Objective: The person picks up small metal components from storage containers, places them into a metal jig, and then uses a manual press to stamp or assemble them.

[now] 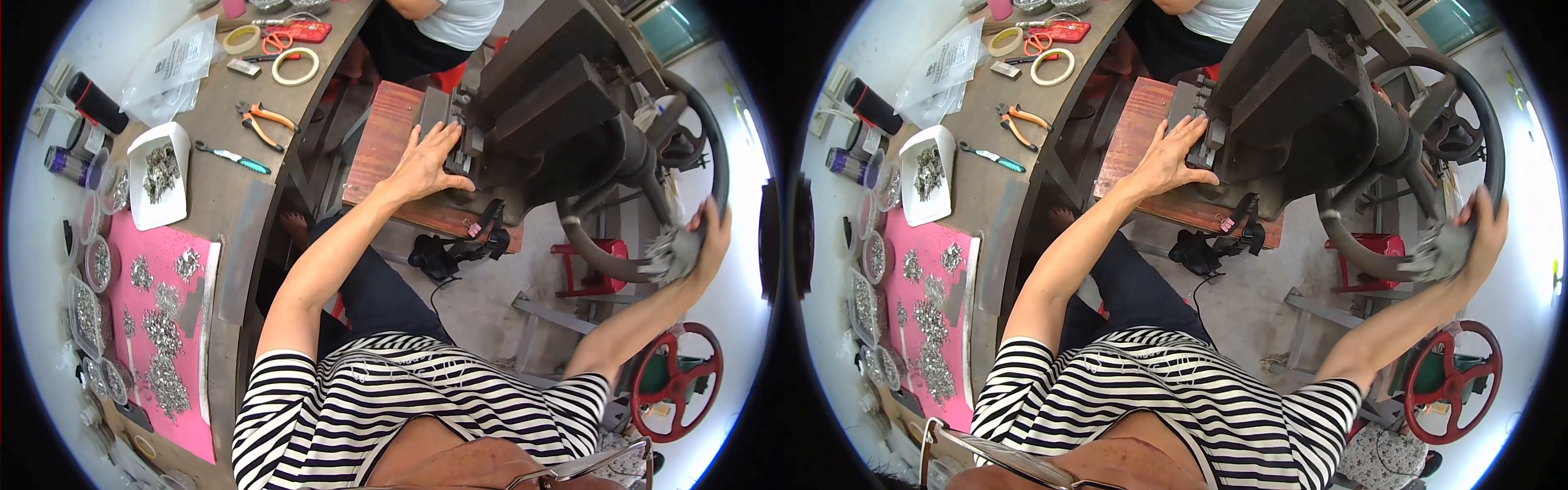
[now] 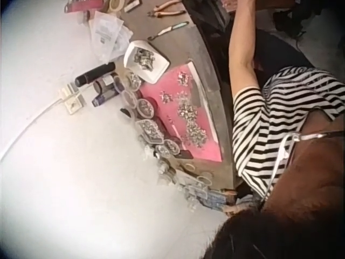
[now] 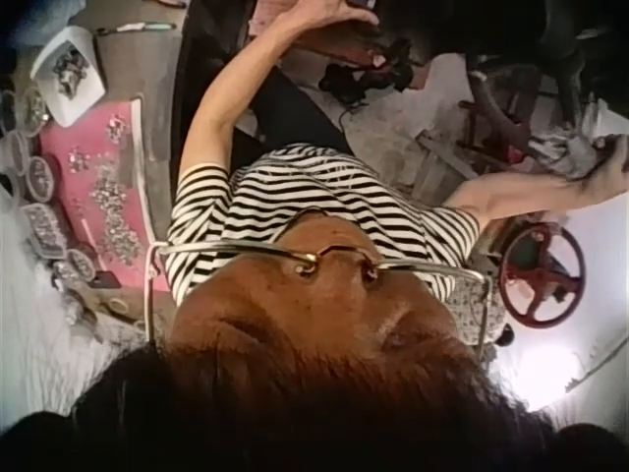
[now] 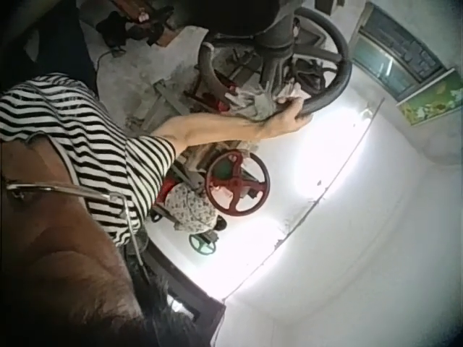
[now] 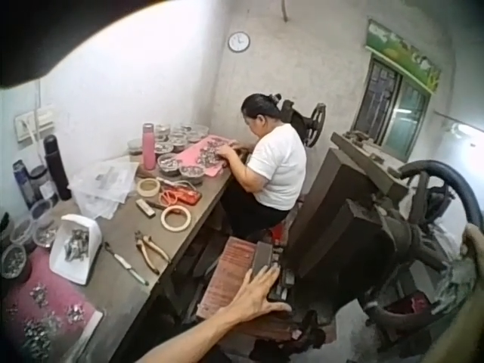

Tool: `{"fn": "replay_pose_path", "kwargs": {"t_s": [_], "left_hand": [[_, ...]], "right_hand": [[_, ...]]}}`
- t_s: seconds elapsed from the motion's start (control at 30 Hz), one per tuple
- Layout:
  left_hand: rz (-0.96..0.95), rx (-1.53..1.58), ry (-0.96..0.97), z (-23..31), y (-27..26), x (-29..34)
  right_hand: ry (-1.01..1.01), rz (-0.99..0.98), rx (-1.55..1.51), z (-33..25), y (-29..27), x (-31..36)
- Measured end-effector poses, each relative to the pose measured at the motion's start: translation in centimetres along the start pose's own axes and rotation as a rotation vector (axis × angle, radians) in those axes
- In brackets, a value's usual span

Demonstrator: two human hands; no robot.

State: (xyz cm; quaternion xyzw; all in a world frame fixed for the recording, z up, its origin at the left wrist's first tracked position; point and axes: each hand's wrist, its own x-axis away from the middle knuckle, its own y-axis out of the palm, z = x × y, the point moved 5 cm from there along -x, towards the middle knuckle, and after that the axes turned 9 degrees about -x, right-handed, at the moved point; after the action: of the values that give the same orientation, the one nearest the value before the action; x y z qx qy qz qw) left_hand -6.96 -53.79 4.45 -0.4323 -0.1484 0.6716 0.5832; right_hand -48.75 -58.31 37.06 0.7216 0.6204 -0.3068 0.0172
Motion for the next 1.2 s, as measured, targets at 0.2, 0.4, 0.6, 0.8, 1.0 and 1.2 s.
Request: {"fn": "replay_pose_path", "kwargs": {"t_s": [0.2,0.4,0.6,0.8,1.0,1.2], "left_hand": [[-0.018,-0.009,-0.003,0.1,0.1,-0.1],[-0.027,0.016,0.000,0.2,0.5,-0.4],[-0.006,0.001,-0.026,-0.1,0.0,0.3],[0.027,-0.034,0.002,0.4,-0.5,-0.1],[0.065,0.222,-0.036,-1.8,-1.7,0.2],[0.329,0.258,0.019,-5.2,-1.1,-7.9]], "right_hand": [[-0.258,0.372,0.049,5.4,3.2,11.5],[-0.011,-0.090,0.373,0.3,-2.3,-4.1],[-0.083,0.065,0.308,-0.1,-0.9,-0.9],[-0.185,0.454,0.328,5.0,1.4,9.5],[-0.122,0.099,0.417,-0.2,-1.4,-2.8],[-0.253,0.003,0.530,-4.6,0.1,-7.4]]}}
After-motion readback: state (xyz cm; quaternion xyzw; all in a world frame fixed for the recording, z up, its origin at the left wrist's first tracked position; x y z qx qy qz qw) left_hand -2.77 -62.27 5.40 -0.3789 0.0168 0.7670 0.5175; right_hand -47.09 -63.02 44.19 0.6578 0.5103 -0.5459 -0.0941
